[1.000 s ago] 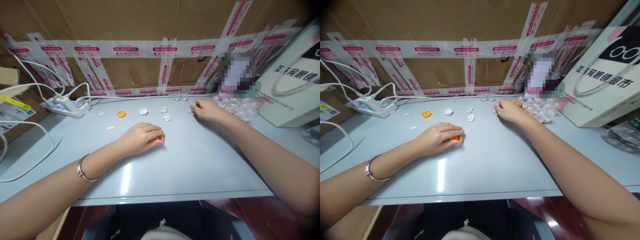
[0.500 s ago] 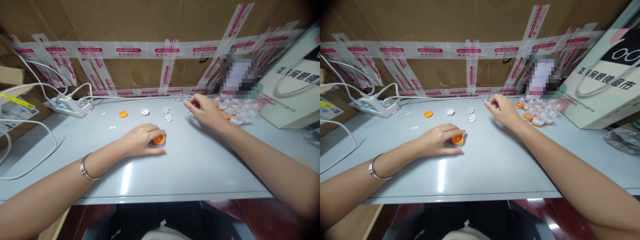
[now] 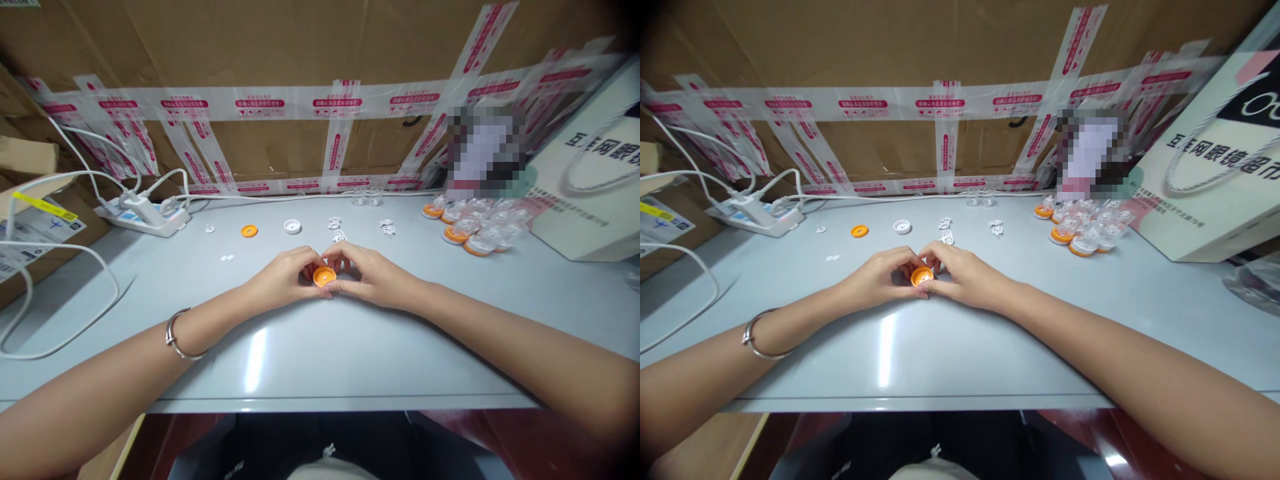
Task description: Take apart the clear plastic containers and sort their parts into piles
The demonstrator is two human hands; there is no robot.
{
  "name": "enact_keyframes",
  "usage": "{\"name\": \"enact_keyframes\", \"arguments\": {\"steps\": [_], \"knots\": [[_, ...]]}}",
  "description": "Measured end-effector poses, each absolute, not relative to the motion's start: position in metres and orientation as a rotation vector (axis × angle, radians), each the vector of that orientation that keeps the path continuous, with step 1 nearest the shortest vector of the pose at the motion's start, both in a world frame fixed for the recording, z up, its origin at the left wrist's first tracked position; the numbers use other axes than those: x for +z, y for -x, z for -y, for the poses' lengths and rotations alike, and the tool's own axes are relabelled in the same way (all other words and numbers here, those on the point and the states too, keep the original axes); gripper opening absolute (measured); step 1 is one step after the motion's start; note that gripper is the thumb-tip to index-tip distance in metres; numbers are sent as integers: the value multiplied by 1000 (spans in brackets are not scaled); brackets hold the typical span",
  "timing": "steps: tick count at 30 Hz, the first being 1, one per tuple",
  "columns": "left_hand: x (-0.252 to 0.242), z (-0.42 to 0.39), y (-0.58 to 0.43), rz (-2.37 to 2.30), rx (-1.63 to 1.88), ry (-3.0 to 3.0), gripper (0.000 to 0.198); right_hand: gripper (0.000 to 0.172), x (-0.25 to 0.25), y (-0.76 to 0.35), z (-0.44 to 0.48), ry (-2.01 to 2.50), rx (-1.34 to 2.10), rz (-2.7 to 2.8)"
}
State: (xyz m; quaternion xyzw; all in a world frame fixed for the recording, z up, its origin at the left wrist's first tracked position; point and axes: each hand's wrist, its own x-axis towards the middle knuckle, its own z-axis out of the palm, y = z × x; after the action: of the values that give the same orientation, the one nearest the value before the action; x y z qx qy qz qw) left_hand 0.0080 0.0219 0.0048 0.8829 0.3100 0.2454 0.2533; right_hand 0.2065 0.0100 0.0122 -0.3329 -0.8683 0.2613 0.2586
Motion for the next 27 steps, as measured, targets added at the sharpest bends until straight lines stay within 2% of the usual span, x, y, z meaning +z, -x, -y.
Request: {"name": "enact_keyframes", "arguments": {"steps": [4,8,10,27], "knots": [[6,-21,-8,-868,658,-2394,26,30,11,-205,-9,875,698,2361],[6,-20,-9,-911,653,-2422,27,12,8,-205,-11,845,700,2358],[6,-20,-10,-922,655,-2429,26,9,7,-205,-11,823,705,2361],[2,-22,-11,-950,675,-2410,21,6,7,-199,-2,883,549,2313]]}}
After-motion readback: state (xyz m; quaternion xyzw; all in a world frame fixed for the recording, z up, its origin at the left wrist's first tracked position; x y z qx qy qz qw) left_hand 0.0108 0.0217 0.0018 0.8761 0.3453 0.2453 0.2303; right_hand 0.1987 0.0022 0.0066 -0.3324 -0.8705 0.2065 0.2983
